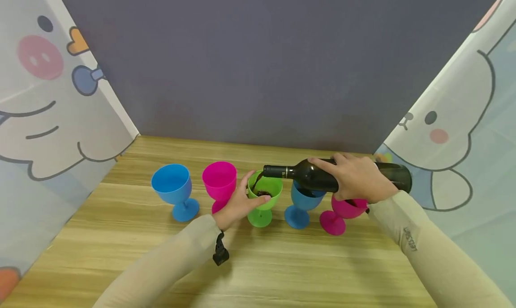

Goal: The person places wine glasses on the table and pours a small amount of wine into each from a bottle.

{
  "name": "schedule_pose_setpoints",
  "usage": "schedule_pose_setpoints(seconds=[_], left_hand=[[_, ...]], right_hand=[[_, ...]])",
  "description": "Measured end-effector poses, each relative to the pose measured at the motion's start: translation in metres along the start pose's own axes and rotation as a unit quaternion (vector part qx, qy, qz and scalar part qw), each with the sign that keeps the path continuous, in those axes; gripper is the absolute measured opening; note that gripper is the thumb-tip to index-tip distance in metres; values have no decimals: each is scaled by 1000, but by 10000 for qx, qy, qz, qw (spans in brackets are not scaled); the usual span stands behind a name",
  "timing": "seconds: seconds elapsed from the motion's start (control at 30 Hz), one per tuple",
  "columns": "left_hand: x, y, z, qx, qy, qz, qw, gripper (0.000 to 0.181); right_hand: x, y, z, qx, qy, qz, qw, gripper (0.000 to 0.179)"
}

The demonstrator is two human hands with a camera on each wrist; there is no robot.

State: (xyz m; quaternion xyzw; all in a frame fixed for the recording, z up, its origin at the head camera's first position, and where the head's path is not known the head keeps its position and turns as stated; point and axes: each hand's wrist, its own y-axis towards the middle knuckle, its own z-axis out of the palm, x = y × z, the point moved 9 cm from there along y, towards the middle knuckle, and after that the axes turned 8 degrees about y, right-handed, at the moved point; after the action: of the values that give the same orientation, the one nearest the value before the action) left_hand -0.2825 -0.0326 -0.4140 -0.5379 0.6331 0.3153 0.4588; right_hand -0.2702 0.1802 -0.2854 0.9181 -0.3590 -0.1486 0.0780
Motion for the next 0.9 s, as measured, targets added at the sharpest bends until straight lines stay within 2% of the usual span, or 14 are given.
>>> schedule_pose_setpoints(seconds=[0.43,0.9], left_hand=[[1,1,-2,-21,-1,57,10000,87],[0,0,-2,-4,-111,178,9998,87]], right_hand=[[0,-3,-4,-140,-69,-69,9999,97],[1,-1,-6,53,-138,26,9999,97]])
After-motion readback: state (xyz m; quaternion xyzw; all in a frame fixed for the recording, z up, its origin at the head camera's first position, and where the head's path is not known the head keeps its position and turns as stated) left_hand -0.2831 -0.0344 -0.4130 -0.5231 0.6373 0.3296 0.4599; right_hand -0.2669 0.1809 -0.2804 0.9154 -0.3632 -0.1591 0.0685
